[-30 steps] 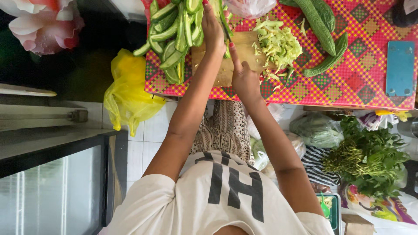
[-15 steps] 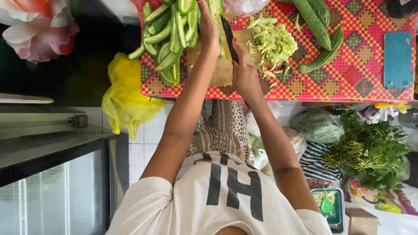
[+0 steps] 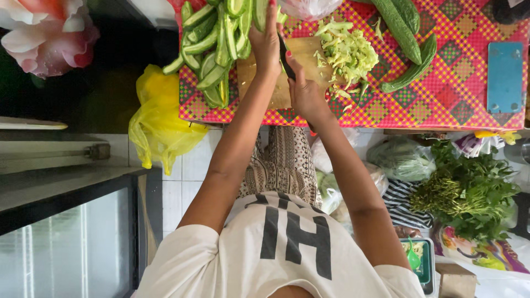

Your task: The person slices bitter melon into thin strips on a wooden cutting board using a knife. The person holds the vegetable with one hand and cuts with the other, placing the finished slices to the side.

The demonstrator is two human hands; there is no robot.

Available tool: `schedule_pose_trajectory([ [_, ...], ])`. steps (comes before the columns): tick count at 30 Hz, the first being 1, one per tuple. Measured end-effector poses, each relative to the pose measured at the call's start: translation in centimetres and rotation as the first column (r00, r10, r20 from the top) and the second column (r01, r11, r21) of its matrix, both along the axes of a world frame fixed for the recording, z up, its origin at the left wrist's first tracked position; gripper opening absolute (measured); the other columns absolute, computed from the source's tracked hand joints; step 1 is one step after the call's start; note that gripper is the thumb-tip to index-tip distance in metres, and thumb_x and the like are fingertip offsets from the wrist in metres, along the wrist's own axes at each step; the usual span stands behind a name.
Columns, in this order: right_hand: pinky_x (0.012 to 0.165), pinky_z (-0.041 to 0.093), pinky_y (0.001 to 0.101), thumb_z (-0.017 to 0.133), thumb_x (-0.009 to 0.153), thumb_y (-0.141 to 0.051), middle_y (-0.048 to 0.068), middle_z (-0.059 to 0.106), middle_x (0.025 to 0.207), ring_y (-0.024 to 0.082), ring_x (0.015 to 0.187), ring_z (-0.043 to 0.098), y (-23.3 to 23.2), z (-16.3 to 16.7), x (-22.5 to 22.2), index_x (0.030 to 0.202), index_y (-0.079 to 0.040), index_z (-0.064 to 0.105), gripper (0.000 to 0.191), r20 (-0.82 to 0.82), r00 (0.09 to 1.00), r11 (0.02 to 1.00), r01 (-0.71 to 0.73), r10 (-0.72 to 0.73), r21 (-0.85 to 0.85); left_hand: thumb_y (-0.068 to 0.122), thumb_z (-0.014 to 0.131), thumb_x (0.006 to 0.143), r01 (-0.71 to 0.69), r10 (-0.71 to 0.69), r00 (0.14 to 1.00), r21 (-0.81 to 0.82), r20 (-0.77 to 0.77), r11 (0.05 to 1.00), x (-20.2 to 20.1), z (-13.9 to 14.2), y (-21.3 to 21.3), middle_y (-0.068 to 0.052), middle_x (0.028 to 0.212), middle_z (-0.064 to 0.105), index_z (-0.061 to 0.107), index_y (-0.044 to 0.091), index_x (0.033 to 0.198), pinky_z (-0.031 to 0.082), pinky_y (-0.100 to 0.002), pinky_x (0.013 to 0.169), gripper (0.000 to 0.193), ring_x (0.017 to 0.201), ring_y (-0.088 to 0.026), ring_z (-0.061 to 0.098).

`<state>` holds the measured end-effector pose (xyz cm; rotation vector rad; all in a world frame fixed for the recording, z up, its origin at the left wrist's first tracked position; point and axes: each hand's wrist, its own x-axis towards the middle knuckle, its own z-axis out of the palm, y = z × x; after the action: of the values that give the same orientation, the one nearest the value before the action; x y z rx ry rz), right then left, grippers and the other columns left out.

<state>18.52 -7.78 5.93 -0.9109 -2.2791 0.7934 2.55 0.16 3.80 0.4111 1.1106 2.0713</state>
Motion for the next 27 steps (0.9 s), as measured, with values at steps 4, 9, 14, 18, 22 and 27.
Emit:
schedule_pose_trajectory([
  [4, 0.070, 0.050, 0.0557, 0.054, 0.107, 0.000, 0.030, 0.065, 0.130, 0.048, 0.078, 0.067, 0.4, 0.6, 0.4, 0.161, -0.009, 0.020, 0.064, -0.017, 0.997, 0.990, -0.076, 0.075, -0.116, 0.014, 0.088, 0.081, 0.002, -0.002, 0.998, -0.007, -0.057, 1.000, 0.3, -0.1, -0.3, 0.003, 0.082, 0.060, 0.064, 0.005, 0.099, 0.041, -0.026, 0.054, 0.032, 0.063, -0.005, 0.051],
  [9, 0.073, 0.054, 0.0483, 0.050, 0.103, 0.005, 0.034, 0.058, 0.134, 0.043, 0.081, 0.067, 0.3, 2.1, 0.7, 0.160, -0.013, 0.017, 0.069, -0.224, 0.951, 0.977, -0.200, 0.211, 0.073, 0.013, 0.088, 0.079, 0.021, -0.020, 0.999, 0.021, -0.049, 1.000, 0.3, -1.0, -0.1, 0.001, 0.085, 0.065, 0.065, 0.005, 0.101, 0.049, -0.027, 0.064, 0.033, 0.070, -0.008, 0.060],
  [14, 0.049, 0.046, 0.0322, 0.046, 0.111, 0.000, 0.007, 0.050, 0.068, 0.015, 0.049, 0.047, 0.1, 3.5, 2.6, 0.168, -0.025, 0.014, 0.070, -0.312, 0.949, 0.671, -0.253, 0.034, -0.697, 0.031, 0.081, 0.092, 0.226, -0.225, 0.974, 0.027, -0.031, 0.974, 0.1, -1.4, 0.3, -0.004, 0.083, 0.062, 0.062, 0.003, 0.099, 0.046, -0.034, 0.067, 0.034, 0.071, -0.016, 0.056],
  [18, 0.049, 0.045, 0.0266, 0.050, 0.111, 0.003, 0.004, 0.056, 0.073, 0.011, 0.052, 0.050, -0.3, 2.9, 2.9, 0.167, -0.028, 0.004, 0.078, -0.541, 0.826, 0.793, -0.218, -0.161, -0.569, 0.052, 0.062, 0.095, 0.263, -0.316, 0.919, 0.231, 0.236, 0.937, -0.5, -1.2, 0.5, -0.007, 0.090, 0.066, 0.062, 0.008, 0.103, 0.053, -0.038, 0.078, 0.045, 0.083, -0.019, 0.064],
  [22, 0.044, 0.046, 0.0259, 0.062, 0.111, -0.001, 0.011, 0.076, 0.086, 0.012, 0.049, 0.056, 1.5, 1.9, 2.2, 0.161, -0.026, -0.011, 0.092, -0.546, 0.741, 0.844, 0.053, -0.392, -0.533, 0.043, 0.065, 0.097, 0.276, -0.327, 0.906, 0.211, 0.267, 0.938, -0.1, -1.5, 0.5, -0.006, 0.103, 0.064, 0.063, 0.008, 0.111, 0.050, -0.035, 0.085, 0.038, 0.093, -0.018, 0.060],
  [27, 0.040, 0.041, 0.0269, 0.068, 0.104, -0.004, 0.014, 0.075, 0.080, 0.011, 0.043, 0.051, 3.6, 0.2, 0.3, 0.146, 0.005, 0.048, 0.048, -0.476, 0.791, 0.784, 0.008, -0.384, -0.621, 0.030, 0.065, 0.090, 0.388, -0.399, 0.879, 0.094, 0.262, 0.917, 1.9, -2.2, -0.2, -0.006, 0.100, 0.061, 0.060, 0.006, 0.112, 0.048, -0.038, 0.083, 0.032, 0.093, -0.020, 0.060],
])
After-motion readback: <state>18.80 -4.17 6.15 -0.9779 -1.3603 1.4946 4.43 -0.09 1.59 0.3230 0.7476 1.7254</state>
